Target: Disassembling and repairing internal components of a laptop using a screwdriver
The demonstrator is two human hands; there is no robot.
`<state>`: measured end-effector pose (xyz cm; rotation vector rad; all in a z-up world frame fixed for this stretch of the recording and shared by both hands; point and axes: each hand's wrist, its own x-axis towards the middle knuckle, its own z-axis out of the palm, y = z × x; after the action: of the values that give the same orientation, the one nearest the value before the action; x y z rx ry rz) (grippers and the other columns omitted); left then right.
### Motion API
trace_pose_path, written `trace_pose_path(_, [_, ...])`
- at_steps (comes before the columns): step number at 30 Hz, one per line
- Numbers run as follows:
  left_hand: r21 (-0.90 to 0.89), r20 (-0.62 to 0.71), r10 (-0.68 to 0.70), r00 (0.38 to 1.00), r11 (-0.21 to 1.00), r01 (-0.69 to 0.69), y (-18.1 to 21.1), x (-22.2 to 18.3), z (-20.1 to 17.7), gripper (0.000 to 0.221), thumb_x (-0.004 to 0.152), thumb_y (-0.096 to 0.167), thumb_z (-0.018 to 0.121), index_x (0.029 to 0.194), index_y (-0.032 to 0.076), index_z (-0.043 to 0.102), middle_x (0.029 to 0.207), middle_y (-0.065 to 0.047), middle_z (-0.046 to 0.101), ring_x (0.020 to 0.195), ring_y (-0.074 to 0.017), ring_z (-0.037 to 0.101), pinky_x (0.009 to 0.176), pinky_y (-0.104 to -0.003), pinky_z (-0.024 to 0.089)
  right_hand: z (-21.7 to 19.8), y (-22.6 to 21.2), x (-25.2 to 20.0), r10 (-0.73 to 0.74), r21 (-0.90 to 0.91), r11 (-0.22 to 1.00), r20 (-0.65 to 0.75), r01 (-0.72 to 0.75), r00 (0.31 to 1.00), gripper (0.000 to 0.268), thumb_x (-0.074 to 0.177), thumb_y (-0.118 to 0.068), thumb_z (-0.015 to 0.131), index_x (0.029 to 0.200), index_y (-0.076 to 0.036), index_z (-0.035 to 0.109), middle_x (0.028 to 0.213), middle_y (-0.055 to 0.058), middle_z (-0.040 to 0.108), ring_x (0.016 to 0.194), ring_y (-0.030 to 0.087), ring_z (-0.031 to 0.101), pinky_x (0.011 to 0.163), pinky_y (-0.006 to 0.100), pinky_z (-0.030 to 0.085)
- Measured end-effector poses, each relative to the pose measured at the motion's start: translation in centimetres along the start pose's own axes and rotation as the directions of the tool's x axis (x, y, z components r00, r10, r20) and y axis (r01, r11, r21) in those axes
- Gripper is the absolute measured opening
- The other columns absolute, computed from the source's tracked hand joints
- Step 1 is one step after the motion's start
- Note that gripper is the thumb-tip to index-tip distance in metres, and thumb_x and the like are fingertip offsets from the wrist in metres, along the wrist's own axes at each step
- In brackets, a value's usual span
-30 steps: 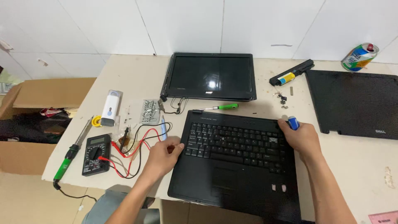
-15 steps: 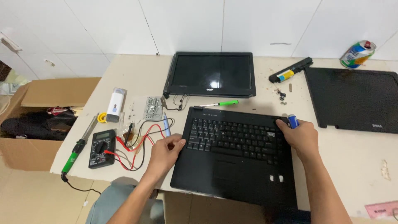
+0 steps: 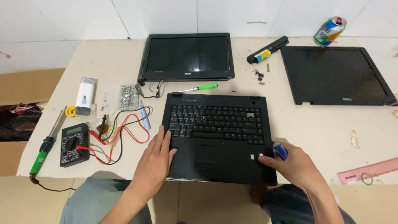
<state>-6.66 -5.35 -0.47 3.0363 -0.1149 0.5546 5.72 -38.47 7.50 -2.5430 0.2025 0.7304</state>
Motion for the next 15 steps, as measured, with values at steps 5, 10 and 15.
trace_pose_path(5, [-0.138,0.204,-0.075,0.976,0.985,0.105,1.6,0.9,-2.7,0.089,0.092,0.054,0.053,0.155,0.003,0.013,0.152,-0.035,0.021,0.131,-0.0468,0.035,0.109,-0.047,0.031,1.0,-0.6,-0.7,-0.011,0.002,1.0,-0.043,0.011,0.999,0.055,0.071,-0.051,0.076,0.115,-0.019,0.067,0.107,0.005,0.075,0.101,0.021,0.067,0.087,0.031,0.046])
trace_pose_path(10, [-0.155,0.367,-0.252,0.895,0.932,0.326,3.8,1.6,-3.4,0.12,0.075,0.077,0.069,0.157,0.01,0.013,0.158,-0.033,0.002,0.141,-0.0492,0.015,0.112,-0.051,0.02,1.9,-1.2,-1.3,0.017,0.01,1.0,-0.048,-0.017,0.999,0.067,0.073,-0.055,0.072,0.126,-0.017,0.059,0.114,0.007,0.073,0.108,0.026,0.067,0.091,0.035,0.047])
trace_pose_path(15, [-0.194,0.435,-0.165,0.885,0.943,0.271,3.3,1.7,-3.8,0.089,0.084,0.073,0.057,0.157,0.037,0.021,0.151,-0.043,-0.013,0.142,-0.0538,-0.001,0.112,-0.052,0.012,3.2,-1.2,-1.6,-0.225,-0.218,0.963,-0.312,0.161,0.923,0.076,0.068,-0.053,0.079,0.135,-0.029,0.054,0.126,0.007,0.051,0.096,0.041,0.067,0.081,0.057,0.055])
